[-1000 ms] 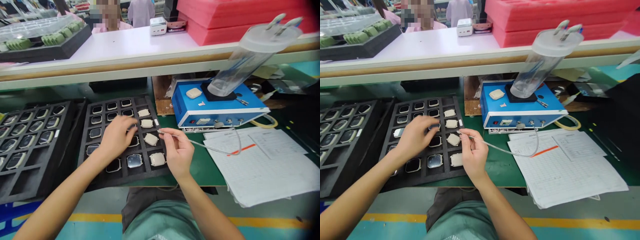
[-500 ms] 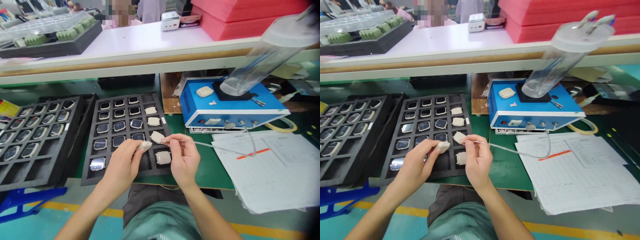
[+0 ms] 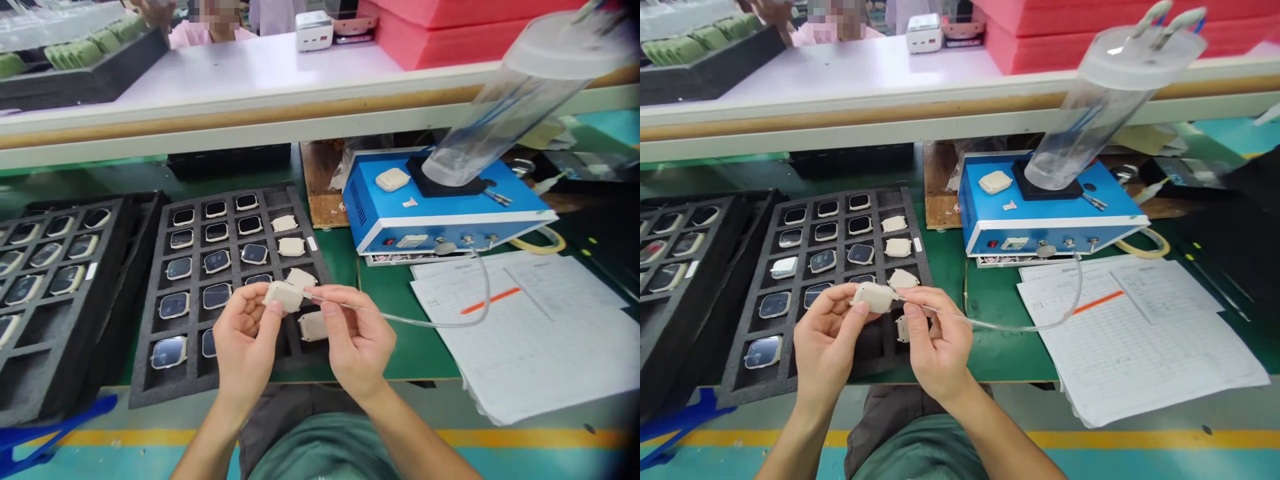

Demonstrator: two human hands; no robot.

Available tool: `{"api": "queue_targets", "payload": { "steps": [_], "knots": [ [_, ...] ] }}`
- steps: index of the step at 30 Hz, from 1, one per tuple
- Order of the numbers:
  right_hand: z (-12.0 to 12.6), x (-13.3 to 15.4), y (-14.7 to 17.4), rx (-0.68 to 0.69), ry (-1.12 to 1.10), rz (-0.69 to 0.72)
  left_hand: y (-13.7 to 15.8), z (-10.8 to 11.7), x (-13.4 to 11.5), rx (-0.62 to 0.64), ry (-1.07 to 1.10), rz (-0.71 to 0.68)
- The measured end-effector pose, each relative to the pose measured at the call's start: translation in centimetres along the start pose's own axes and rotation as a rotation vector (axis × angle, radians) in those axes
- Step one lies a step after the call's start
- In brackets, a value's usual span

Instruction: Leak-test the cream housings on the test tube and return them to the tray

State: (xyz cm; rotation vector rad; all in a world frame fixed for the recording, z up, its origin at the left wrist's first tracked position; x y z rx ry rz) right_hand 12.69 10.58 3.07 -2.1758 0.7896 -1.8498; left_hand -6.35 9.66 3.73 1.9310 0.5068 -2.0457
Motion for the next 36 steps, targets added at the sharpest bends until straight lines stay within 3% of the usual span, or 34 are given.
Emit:
{"api": "queue_targets", "payload": {
  "steps": [5, 36],
  "knots": [
    [-0.30, -0.30, 0.08, 0.023, -0.008, -0.023, 0.35, 0.42, 0.47, -0.033, 0.025, 0.046],
    [-0.38, -0.47, 0.13, 0.051, 0.040, -0.019, 0.49, 0.59, 0.46, -0.044, 0.031, 0.013]
  ]
}}
Point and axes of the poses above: each hand's wrist, its own y-axis away from the middle knuckle, its own z-axis out of the back of the hand, x = y × z, the point moved 10 cm from there along -y, towards the middle knuckle, and after that the axes turned 3 degrees about -x, right-handed, at the moved point
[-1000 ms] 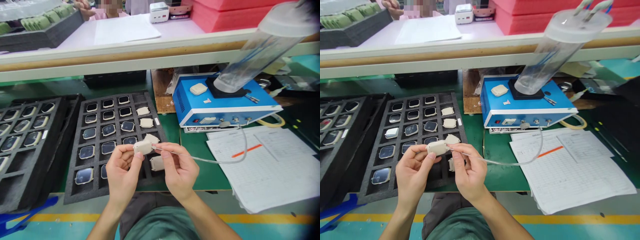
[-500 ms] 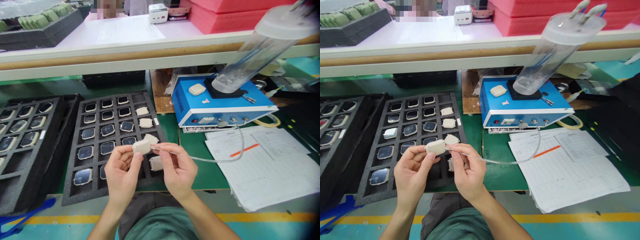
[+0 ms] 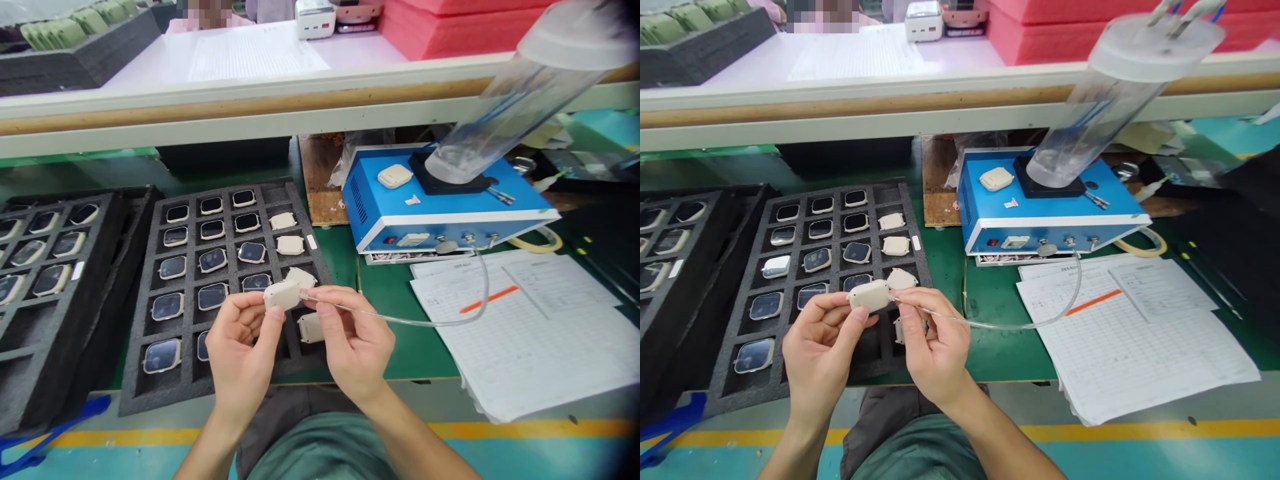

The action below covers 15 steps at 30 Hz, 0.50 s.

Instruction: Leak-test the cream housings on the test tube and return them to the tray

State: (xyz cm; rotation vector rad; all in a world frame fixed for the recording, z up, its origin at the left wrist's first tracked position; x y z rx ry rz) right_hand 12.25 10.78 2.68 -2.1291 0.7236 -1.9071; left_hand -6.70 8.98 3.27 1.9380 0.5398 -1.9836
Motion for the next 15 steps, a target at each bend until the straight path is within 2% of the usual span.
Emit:
{"api": "queue_targets", "payload": {
  "steps": [15],
  "knots": [
    [-0.22, 0.52, -0.32, 0.018, 0.010, 0.030, -0.11, -0.23, -0.33, 0.013, -0.008, -0.054]
  ]
}}
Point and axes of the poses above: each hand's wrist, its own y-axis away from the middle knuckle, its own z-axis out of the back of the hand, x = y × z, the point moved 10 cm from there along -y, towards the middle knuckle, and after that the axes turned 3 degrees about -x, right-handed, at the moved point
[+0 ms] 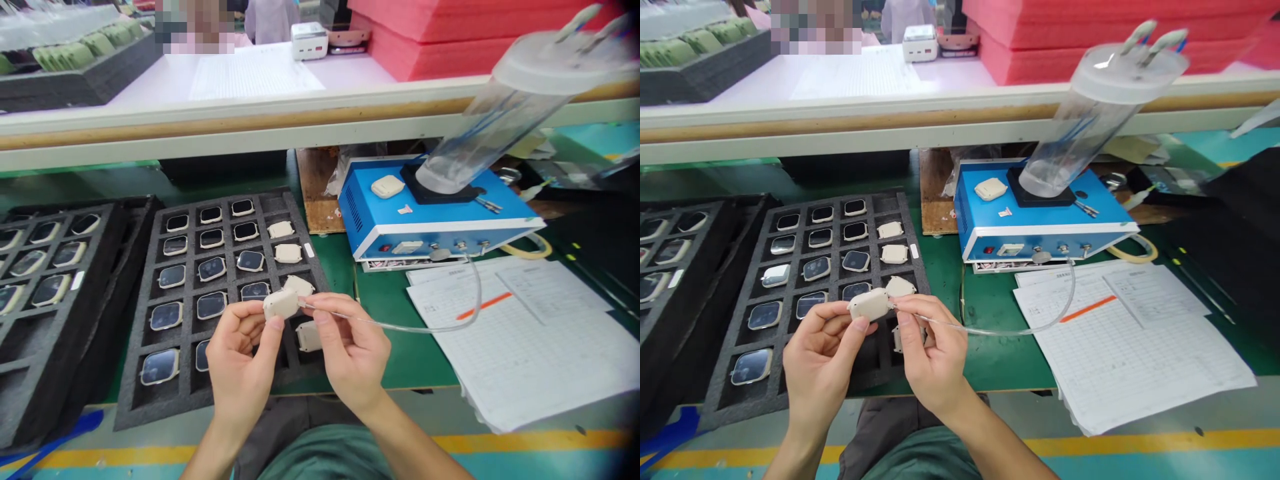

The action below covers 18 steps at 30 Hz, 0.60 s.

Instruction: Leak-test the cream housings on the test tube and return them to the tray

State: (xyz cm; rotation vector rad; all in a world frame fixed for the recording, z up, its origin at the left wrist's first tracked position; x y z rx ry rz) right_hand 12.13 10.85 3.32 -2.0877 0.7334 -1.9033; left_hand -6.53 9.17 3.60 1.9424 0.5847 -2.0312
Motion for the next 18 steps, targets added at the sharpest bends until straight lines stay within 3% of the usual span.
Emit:
{"api": "queue_targets", "payload": {
  "steps": [18],
  "knots": [
    [-0.53, -0.22, -0.80, 0.010, -0.020, -0.003, -0.68, 0.78, 0.61, -0.055, -0.049, 0.040]
  ]
}}
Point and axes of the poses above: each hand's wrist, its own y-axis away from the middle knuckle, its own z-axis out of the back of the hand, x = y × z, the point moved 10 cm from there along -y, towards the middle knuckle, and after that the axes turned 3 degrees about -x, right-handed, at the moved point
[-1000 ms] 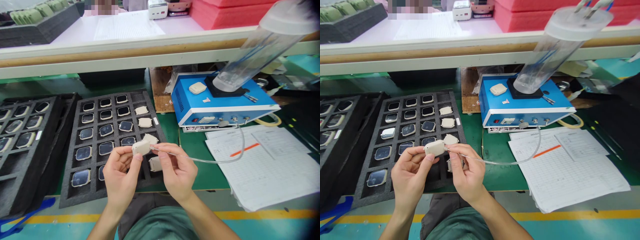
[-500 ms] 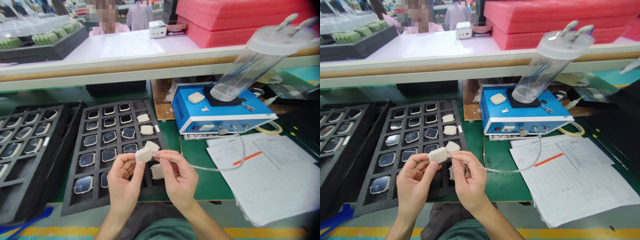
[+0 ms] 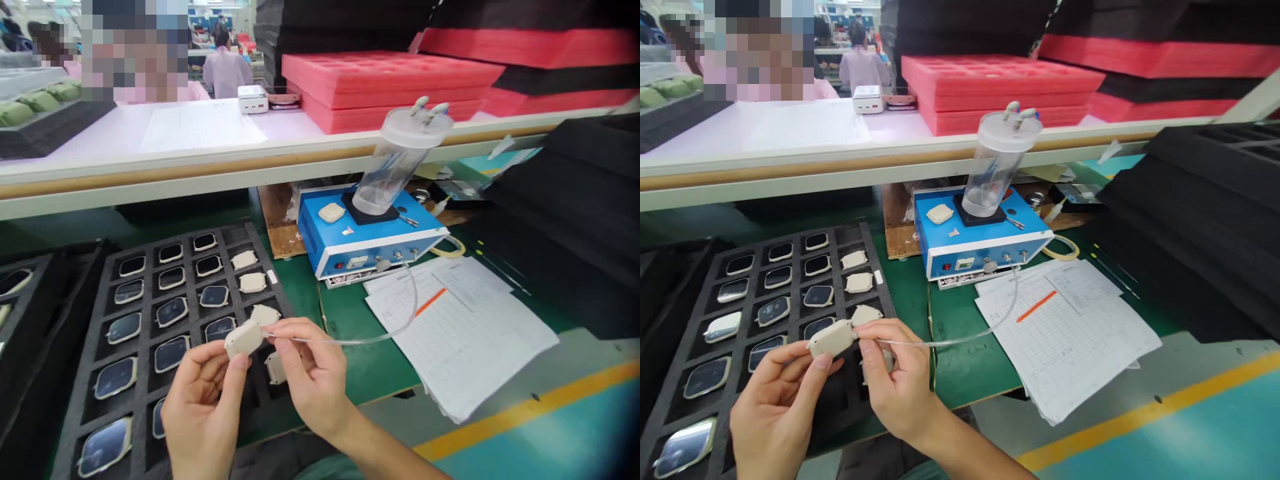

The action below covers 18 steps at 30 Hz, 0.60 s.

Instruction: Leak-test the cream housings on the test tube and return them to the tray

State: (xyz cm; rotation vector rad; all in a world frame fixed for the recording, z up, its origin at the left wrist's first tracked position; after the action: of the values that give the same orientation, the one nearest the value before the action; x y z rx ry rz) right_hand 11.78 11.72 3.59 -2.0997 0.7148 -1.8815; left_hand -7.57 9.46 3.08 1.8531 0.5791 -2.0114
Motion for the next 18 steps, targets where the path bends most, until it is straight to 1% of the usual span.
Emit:
{"api": "queue_targets", "payload": {
  "steps": [7, 12, 18],
  "knots": [
    [-0.03, 0.41, -0.30, -0.012, -0.015, 0.020, 0.00, 0.34, -0.17, -0.053, -0.027, 0.029],
    [0.00, 0.45, -0.20, -0.018, -0.012, 0.024, -0.14, 0.29, -0.17, -0.054, -0.031, 0.053],
    [0.01, 0.36, -0.28, -0.019, -0.003, 0.017, -0.12, 0.31, -0.11, -0.054, -0.033, 0.046]
  ]
}}
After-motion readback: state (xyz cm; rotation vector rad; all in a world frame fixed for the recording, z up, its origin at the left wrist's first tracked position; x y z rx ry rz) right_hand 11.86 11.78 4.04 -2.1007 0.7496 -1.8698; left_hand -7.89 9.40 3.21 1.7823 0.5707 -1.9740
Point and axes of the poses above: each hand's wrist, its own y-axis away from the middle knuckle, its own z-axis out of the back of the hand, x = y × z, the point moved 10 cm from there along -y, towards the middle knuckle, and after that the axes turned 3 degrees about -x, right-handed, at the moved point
